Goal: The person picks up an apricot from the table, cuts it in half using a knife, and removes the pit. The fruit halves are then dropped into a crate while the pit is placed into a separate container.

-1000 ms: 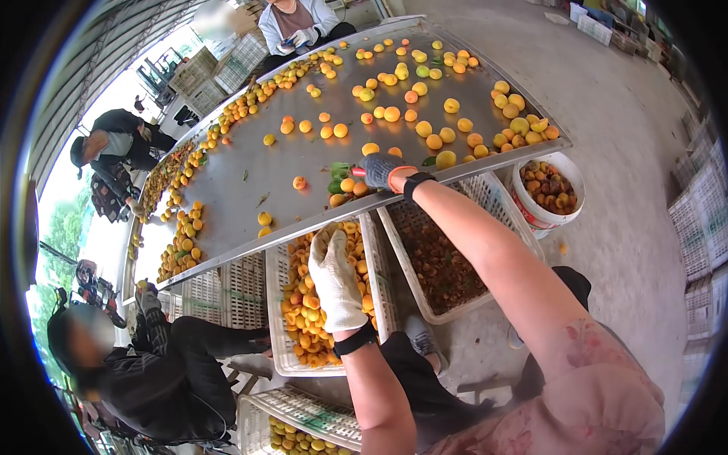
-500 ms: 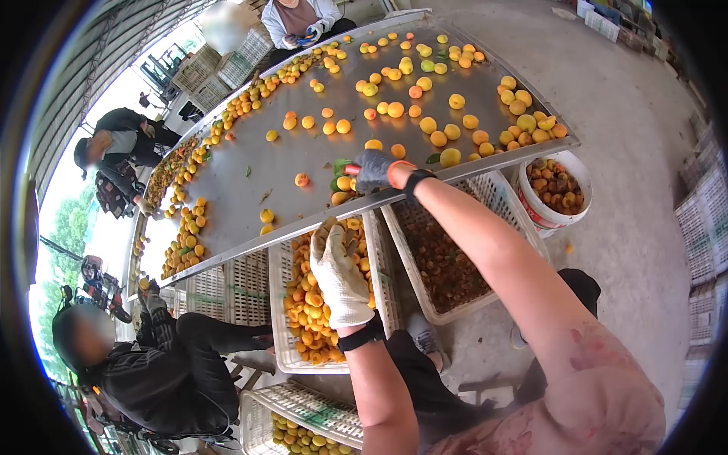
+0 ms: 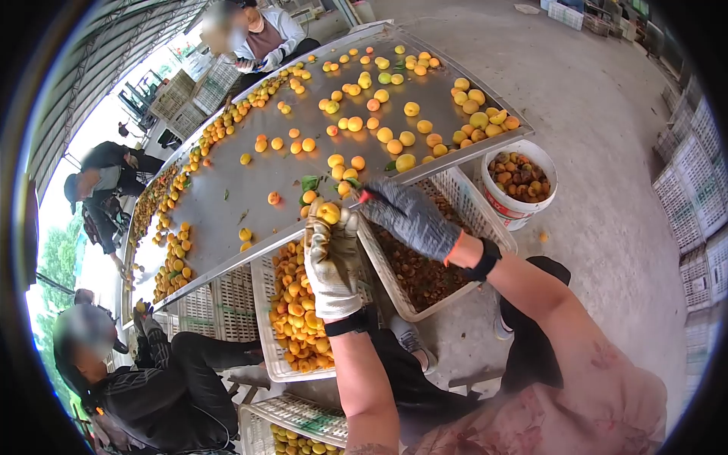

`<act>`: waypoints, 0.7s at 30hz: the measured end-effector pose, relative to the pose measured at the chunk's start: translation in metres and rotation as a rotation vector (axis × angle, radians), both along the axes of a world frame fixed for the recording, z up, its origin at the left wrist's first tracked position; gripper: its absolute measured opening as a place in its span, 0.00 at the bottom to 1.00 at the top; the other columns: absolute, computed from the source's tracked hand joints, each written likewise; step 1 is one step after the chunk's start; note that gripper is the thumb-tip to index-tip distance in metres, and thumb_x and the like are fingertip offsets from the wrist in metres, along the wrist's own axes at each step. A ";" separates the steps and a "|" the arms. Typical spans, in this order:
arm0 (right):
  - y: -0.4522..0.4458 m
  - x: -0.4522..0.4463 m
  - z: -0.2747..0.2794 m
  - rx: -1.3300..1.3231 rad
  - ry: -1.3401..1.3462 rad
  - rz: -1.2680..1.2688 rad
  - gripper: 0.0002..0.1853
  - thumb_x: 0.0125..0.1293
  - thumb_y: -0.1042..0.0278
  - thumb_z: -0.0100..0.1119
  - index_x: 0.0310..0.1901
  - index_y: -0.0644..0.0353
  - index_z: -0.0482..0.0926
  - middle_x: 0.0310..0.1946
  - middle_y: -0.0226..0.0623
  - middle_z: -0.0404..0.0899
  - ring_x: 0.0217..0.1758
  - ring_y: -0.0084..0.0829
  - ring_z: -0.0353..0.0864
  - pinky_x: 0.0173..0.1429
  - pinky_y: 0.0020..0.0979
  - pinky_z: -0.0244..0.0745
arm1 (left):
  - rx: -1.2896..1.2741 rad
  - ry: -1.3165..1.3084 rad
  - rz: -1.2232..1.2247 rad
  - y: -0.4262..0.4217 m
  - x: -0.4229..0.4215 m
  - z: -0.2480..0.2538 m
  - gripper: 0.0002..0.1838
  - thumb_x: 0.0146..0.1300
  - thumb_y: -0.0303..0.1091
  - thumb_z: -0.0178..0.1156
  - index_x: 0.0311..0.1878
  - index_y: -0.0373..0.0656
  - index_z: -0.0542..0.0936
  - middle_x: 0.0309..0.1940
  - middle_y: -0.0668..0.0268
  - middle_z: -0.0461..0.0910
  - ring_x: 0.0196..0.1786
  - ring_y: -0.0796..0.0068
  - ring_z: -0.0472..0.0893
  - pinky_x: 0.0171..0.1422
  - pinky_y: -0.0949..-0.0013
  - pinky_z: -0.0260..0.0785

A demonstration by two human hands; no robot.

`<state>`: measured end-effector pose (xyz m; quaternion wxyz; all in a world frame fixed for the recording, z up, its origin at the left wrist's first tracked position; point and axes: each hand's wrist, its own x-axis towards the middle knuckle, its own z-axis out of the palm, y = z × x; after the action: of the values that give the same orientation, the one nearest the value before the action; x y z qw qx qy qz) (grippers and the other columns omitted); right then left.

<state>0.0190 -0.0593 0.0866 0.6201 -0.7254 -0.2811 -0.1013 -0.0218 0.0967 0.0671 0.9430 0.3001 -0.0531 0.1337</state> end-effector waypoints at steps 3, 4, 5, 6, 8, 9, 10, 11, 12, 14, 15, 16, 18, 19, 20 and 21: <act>-0.012 -0.031 0.012 -0.153 0.141 0.053 0.13 0.63 0.64 0.58 0.45 0.65 0.77 0.34 0.48 0.79 0.38 0.46 0.79 0.42 0.36 0.73 | 0.073 0.031 0.029 -0.008 0.003 0.003 0.24 0.64 0.33 0.55 0.61 0.31 0.65 0.50 0.54 0.74 0.49 0.63 0.79 0.58 0.59 0.73; -0.013 -0.035 0.010 -0.178 0.157 0.047 0.13 0.63 0.64 0.58 0.44 0.65 0.77 0.33 0.49 0.79 0.37 0.47 0.79 0.40 0.37 0.73 | 0.058 0.002 -0.009 -0.010 0.004 0.002 0.23 0.65 0.32 0.54 0.60 0.32 0.65 0.51 0.54 0.74 0.50 0.63 0.79 0.58 0.60 0.72; -0.013 -0.034 0.004 -0.174 0.160 0.037 0.13 0.63 0.64 0.58 0.44 0.65 0.77 0.33 0.49 0.79 0.37 0.47 0.79 0.40 0.37 0.73 | 0.044 -0.027 -0.045 -0.012 0.005 0.002 0.22 0.66 0.31 0.52 0.60 0.32 0.66 0.51 0.55 0.74 0.50 0.63 0.78 0.59 0.60 0.71; -0.013 -0.033 -0.003 -0.202 0.031 -0.022 0.13 0.63 0.64 0.58 0.43 0.65 0.77 0.32 0.48 0.79 0.36 0.48 0.79 0.39 0.39 0.72 | 0.046 -0.024 -0.052 -0.015 0.005 0.001 0.22 0.66 0.31 0.52 0.60 0.32 0.66 0.51 0.55 0.74 0.50 0.63 0.78 0.59 0.60 0.71; -0.013 -0.031 -0.008 -0.231 -0.094 -0.081 0.13 0.63 0.63 0.58 0.42 0.65 0.78 0.31 0.48 0.79 0.35 0.48 0.79 0.37 0.40 0.72 | 0.074 0.009 -0.009 -0.021 0.007 -0.001 0.20 0.67 0.31 0.51 0.60 0.33 0.67 0.50 0.57 0.75 0.49 0.65 0.79 0.58 0.62 0.71; -0.014 -0.030 -0.009 -0.228 -0.093 -0.090 0.13 0.63 0.63 0.57 0.42 0.64 0.78 0.31 0.48 0.79 0.35 0.48 0.79 0.37 0.41 0.72 | 0.073 0.013 -0.011 -0.024 0.006 -0.001 0.20 0.67 0.31 0.51 0.60 0.33 0.67 0.50 0.57 0.75 0.49 0.65 0.79 0.58 0.62 0.71; -0.015 -0.029 -0.010 -0.224 -0.096 -0.099 0.13 0.63 0.63 0.57 0.41 0.64 0.78 0.31 0.47 0.79 0.35 0.47 0.79 0.36 0.41 0.72 | 0.070 0.006 -0.011 -0.026 0.007 0.001 0.20 0.67 0.32 0.51 0.60 0.33 0.67 0.50 0.57 0.75 0.48 0.66 0.79 0.57 0.63 0.71; -0.015 -0.029 -0.010 -0.224 -0.096 -0.099 0.13 0.63 0.63 0.57 0.41 0.64 0.78 0.31 0.47 0.79 0.35 0.47 0.79 0.36 0.41 0.72 | 0.067 -0.001 -0.010 -0.028 0.008 0.002 0.20 0.67 0.33 0.51 0.59 0.33 0.68 0.49 0.58 0.75 0.47 0.67 0.79 0.56 0.65 0.72; -0.016 -0.029 -0.010 -0.211 -0.088 -0.110 0.13 0.63 0.62 0.57 0.41 0.64 0.78 0.31 0.48 0.79 0.35 0.48 0.79 0.37 0.41 0.72 | 0.066 0.000 -0.010 -0.029 0.010 0.002 0.20 0.67 0.33 0.51 0.59 0.33 0.68 0.49 0.58 0.75 0.47 0.67 0.79 0.56 0.65 0.72; -0.019 -0.030 -0.010 -0.200 -0.072 -0.122 0.13 0.63 0.62 0.57 0.41 0.65 0.78 0.32 0.48 0.79 0.35 0.48 0.79 0.37 0.41 0.72 | 0.062 0.060 0.006 -0.032 0.012 0.000 0.19 0.67 0.33 0.51 0.58 0.34 0.68 0.48 0.58 0.75 0.46 0.66 0.78 0.54 0.65 0.72; -0.021 -0.029 -0.008 -0.220 -0.132 -0.138 0.13 0.63 0.62 0.57 0.42 0.64 0.78 0.32 0.48 0.79 0.36 0.48 0.79 0.37 0.41 0.73 | 0.059 0.012 -0.030 -0.033 0.014 -0.004 0.19 0.67 0.33 0.50 0.58 0.34 0.67 0.48 0.58 0.75 0.46 0.65 0.78 0.53 0.64 0.72; -0.021 -0.028 -0.009 -0.236 -0.189 -0.141 0.14 0.64 0.62 0.56 0.43 0.64 0.78 0.33 0.48 0.79 0.36 0.49 0.79 0.38 0.41 0.73 | 0.058 -0.033 -0.053 -0.034 0.016 -0.008 0.18 0.67 0.32 0.50 0.57 0.34 0.67 0.48 0.57 0.75 0.46 0.64 0.78 0.53 0.64 0.72; -0.026 -0.024 -0.015 -0.332 -0.340 -0.131 0.13 0.64 0.65 0.56 0.46 0.62 0.78 0.36 0.49 0.80 0.39 0.49 0.79 0.39 0.41 0.73 | 0.086 0.104 0.002 -0.041 0.010 0.006 0.18 0.67 0.32 0.49 0.57 0.34 0.66 0.48 0.57 0.75 0.47 0.62 0.79 0.54 0.62 0.71; -0.027 -0.022 -0.022 -0.201 -0.177 -0.053 0.12 0.64 0.67 0.56 0.47 0.61 0.79 0.34 0.45 0.80 0.36 0.44 0.79 0.37 0.38 0.73 | 0.120 0.131 0.030 -0.045 0.011 -0.001 0.17 0.68 0.31 0.48 0.57 0.34 0.67 0.48 0.57 0.74 0.47 0.62 0.79 0.54 0.62 0.71; -0.026 -0.022 -0.029 -0.076 -0.011 0.018 0.11 0.64 0.68 0.55 0.47 0.60 0.79 0.32 0.41 0.81 0.32 0.39 0.80 0.35 0.35 0.73 | 0.062 0.126 0.000 -0.048 0.010 -0.002 0.17 0.67 0.34 0.50 0.56 0.37 0.71 0.46 0.62 0.78 0.49 0.67 0.78 0.54 0.68 0.69; -0.026 -0.025 -0.021 -0.010 0.230 0.043 0.11 0.64 0.69 0.55 0.47 0.60 0.79 0.30 0.36 0.80 0.30 0.32 0.78 0.34 0.30 0.72 | 0.054 0.160 0.002 -0.048 0.012 -0.005 0.14 0.68 0.34 0.50 0.53 0.39 0.73 0.44 0.62 0.78 0.48 0.66 0.79 0.55 0.68 0.70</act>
<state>-0.0060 -0.0853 0.0655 0.6467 -0.7291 -0.2242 -0.0027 -0.0099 0.0488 0.0618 0.9356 0.3352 0.0191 0.1090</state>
